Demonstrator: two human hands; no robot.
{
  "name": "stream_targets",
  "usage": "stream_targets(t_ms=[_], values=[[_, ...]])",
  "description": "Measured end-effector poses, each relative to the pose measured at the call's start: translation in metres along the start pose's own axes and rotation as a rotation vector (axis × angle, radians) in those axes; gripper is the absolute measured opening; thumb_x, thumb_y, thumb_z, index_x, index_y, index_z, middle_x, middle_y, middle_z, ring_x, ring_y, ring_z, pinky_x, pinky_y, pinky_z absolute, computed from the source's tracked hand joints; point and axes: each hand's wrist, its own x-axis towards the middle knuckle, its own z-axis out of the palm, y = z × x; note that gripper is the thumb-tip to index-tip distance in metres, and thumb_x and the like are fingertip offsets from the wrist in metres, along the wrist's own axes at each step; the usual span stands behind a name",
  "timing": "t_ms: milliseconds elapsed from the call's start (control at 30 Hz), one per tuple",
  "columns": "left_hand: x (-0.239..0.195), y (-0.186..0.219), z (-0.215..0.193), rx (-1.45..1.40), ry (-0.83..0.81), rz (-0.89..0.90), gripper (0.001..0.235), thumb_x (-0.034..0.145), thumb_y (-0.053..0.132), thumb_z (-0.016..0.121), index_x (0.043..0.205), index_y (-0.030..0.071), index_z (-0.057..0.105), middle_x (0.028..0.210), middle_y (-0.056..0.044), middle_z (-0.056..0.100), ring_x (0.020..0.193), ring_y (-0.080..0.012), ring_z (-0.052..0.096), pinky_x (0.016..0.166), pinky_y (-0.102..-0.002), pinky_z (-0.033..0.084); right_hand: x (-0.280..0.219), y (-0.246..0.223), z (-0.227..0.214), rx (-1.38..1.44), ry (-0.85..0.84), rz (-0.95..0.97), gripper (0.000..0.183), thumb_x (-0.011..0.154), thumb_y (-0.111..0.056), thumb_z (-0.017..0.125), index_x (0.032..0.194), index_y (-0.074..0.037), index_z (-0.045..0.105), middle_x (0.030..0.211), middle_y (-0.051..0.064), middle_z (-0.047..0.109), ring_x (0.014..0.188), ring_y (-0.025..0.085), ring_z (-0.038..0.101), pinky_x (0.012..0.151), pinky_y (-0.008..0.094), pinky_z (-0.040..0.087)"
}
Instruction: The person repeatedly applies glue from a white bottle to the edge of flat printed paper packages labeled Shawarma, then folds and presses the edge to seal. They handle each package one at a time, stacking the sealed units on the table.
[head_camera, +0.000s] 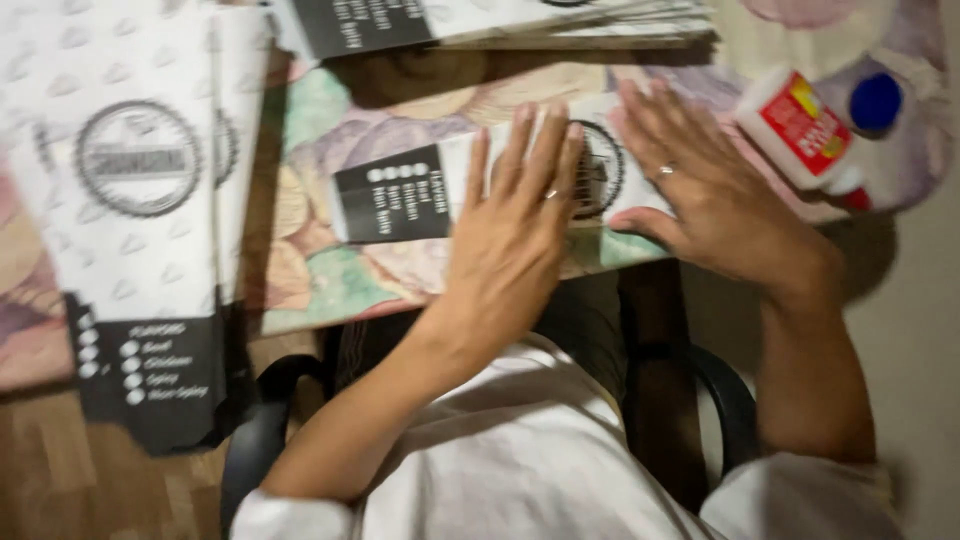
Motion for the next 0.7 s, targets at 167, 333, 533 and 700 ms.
stream_targets(t_ms=[167,333,533,700], values=[[-0.012,-0.009,-0.006,0.031,-0.126,-0.22,0.064,0.11,0.021,0.044,0.163,-0.001,0.016,0.17,-0.018,0.008,0.157,-0.033,0.004,0.128,-0.061,0.003,-0.001,-0.002,0.001,0.05,-0.026,0.052,0.089,0.095,-0.036,0.064,0.164,-0.001,0.021,0.172,0.019,0.018,0.16,0.037,0.014,0.129,0.053,0.017],[-0.061,-0.048,-0.026,-0.08,0.049,-0.324,0.056,0.095,0.001,0.065,0.148,-0.007,0.048,0.17,-0.018,0.015,0.158,-0.0327,0.008,0.133,-0.052,0.002,-0.003,-0.001,0.001,0.107,-0.03,0.054,0.089,0.096,-0.035,0.062,0.165,-0.003,0.015,0.173,0.019,0.013,0.161,0.037,0.01,0.131,0.052,0.011],[-0.088,-0.065,-0.039,0.08,0.068,-0.43,0.053,0.115,0.018,0.035,0.163,-0.002,0.027,0.169,-0.021,0.024,0.159,-0.0368,0.023,0.13,-0.052,0.027,-0.014,-0.003,0.006,0.077,-0.027,0.102,0.088,0.097,-0.035,0.061,0.165,-0.002,0.015,0.172,0.019,0.014,0.16,0.036,0.009,0.13,0.053,0.014],[-0.087,-0.064,-0.04,0.1,0.109,-0.403,0.053,0.114,0.018,0.034,0.162,-0.004,0.032,0.168,-0.022,0.029,0.158,-0.0382,0.026,0.126,-0.055,0.03,-0.035,-0.01,-0.002,0.231,0.115,0.167,0.067,0.098,0.004,0.063,0.159,0.002,0.035,0.167,0.019,0.032,0.157,0.032,0.028,0.132,0.044,0.02]])
